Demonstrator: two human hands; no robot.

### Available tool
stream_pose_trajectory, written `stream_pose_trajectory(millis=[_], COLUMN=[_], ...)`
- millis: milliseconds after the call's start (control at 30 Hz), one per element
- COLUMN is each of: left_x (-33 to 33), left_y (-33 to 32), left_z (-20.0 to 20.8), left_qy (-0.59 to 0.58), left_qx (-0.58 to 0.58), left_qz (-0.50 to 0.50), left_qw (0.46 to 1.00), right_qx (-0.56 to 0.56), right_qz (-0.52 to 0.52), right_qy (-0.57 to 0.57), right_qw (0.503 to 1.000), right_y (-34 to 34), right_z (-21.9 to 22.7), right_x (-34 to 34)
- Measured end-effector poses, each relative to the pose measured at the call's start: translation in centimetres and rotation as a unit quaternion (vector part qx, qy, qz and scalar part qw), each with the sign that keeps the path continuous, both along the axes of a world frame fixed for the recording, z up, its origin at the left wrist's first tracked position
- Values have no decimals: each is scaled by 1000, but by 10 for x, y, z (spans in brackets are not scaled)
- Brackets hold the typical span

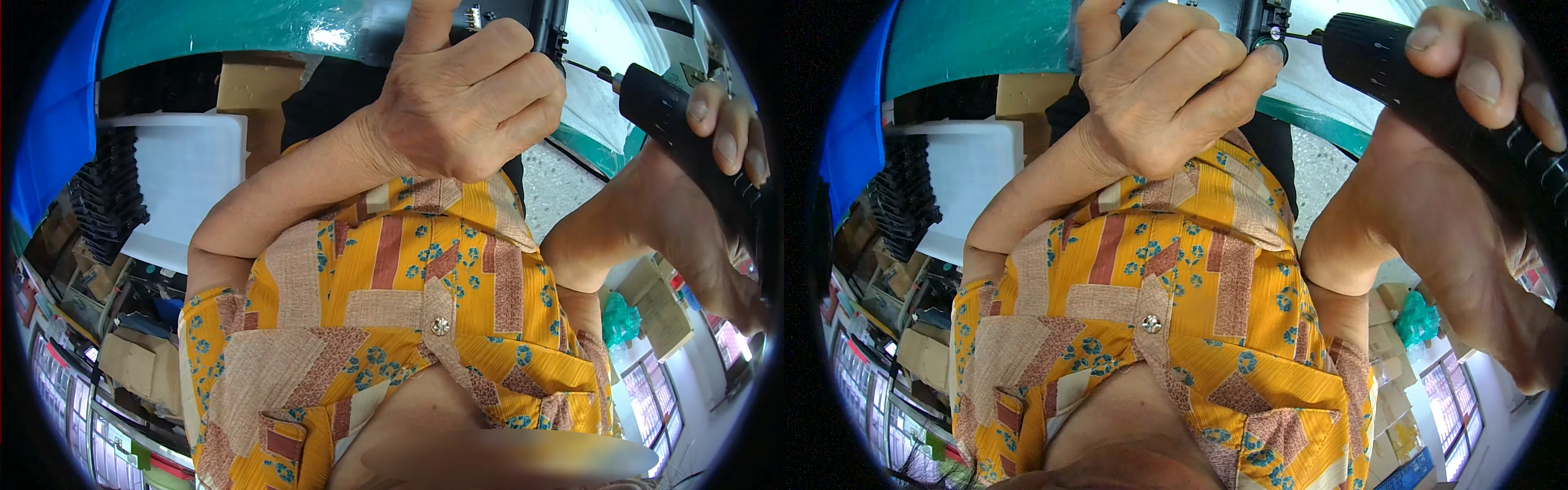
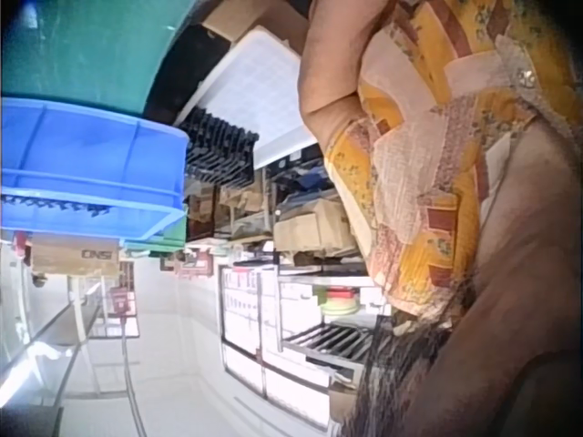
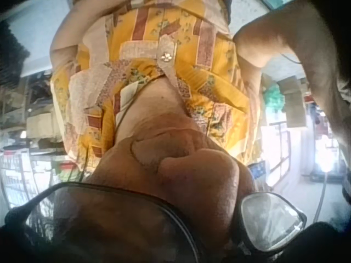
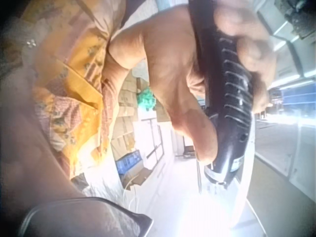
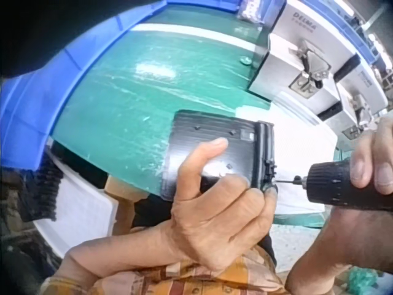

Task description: Assembling electronic components using a power screwdriver.

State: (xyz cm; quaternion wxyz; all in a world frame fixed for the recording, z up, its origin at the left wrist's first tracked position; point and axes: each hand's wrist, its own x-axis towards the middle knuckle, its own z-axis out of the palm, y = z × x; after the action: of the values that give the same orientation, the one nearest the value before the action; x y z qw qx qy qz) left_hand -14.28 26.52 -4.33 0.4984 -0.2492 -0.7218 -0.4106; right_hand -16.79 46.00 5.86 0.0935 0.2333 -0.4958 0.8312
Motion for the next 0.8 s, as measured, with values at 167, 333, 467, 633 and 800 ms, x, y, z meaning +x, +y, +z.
stream_pose_trajectory(millis=[167,333,467,633,800], left_x=[-1,-3,-3,-5,-3], left_y=[-1,0,4,2,1], left_z=[1,0,-3,-10,-2], left_qy=[-9,1,-1,23,5], left_qx=[-4,9,20,-17,20], left_qz=[-6,-1,-3,7,-7], left_qw=[1000,1000,1000,1000,1000], right_qx=[7,14,16,23,29], right_qz=[3,5,8,7,11], right_qy=[-6,-4,-7,-10,-13], right_qw=[1000,1000,1000,1000,999], right_y=[0,-3,-5,-4,-3], right_z=[1,1,1,3,5], right_x=[-2,-2,-4,-1,-1])
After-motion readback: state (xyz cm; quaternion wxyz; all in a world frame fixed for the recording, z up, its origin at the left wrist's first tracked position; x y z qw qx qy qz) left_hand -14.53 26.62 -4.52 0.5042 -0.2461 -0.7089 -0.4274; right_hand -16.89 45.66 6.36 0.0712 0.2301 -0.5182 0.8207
